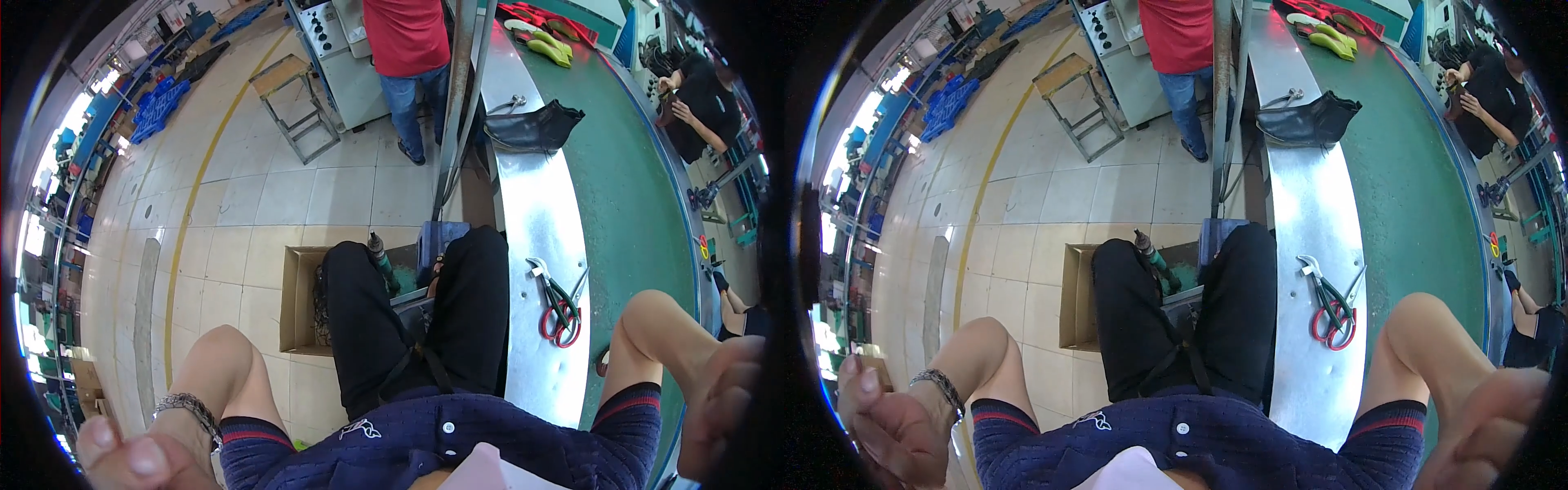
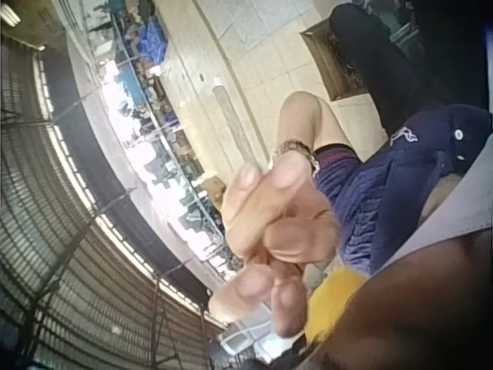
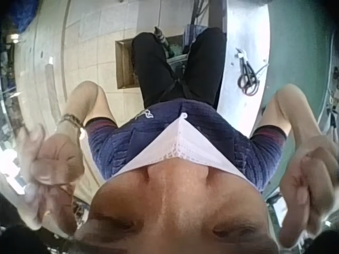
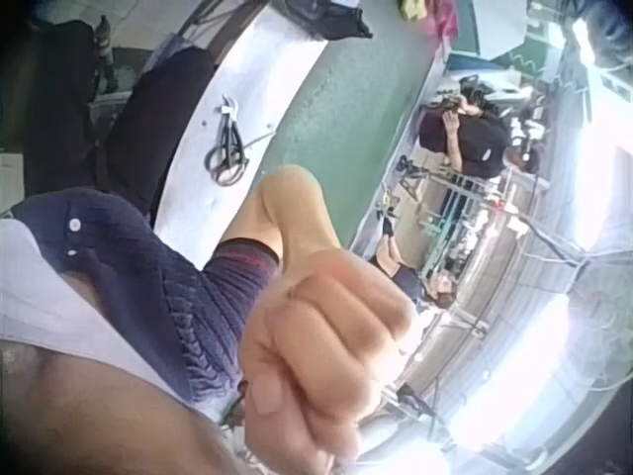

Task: Manually assembling or finishing shoe components by preparing soles and uppers.

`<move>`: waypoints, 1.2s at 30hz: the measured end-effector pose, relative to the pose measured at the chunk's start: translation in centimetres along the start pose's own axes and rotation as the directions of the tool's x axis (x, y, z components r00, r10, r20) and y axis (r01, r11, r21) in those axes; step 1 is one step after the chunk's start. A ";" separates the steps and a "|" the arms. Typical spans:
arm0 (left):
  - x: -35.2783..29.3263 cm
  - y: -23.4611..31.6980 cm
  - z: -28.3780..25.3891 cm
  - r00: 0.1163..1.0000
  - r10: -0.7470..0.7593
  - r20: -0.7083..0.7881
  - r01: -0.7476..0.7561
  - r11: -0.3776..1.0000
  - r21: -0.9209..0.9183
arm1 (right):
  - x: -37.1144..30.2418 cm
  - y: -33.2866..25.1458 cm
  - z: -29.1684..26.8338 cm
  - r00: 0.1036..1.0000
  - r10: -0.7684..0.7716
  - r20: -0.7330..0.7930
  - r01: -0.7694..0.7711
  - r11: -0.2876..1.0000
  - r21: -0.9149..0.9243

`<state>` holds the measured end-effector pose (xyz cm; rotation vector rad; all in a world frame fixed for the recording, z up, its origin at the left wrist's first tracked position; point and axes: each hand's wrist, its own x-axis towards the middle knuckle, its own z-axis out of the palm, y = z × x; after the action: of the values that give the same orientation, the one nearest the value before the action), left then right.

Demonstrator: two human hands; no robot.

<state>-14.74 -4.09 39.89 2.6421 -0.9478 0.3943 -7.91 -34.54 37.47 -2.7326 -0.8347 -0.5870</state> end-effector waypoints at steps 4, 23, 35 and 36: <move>-1.4 -3.1 1.4 0.862 0.424 -0.279 -0.493 0.831 -0.260 | 0.1 0.1 -0.2 0.998 -0.036 -0.058 0.037 0.999 0.027; -3.9 -4.1 1.5 0.760 0.308 -0.573 -0.296 0.948 0.118 | 3.5 -0.8 0.9 0.939 -0.175 -0.297 0.229 0.961 0.158; 6.6 -1.2 -0.5 0.638 0.608 -0.473 -0.549 0.789 0.274 | 6.3 0.5 0.4 0.681 -0.222 -0.697 0.412 0.904 0.115; 5.1 -1.5 -0.6 0.618 0.618 -0.487 -0.561 0.780 0.278 | 6.6 0.9 0.1 0.662 -0.247 -0.708 0.432 0.897 0.090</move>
<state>-10.08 -5.67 41.99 1.9810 -1.5807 1.3162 -2.33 -31.98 40.16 -1.8712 -1.1128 -1.3536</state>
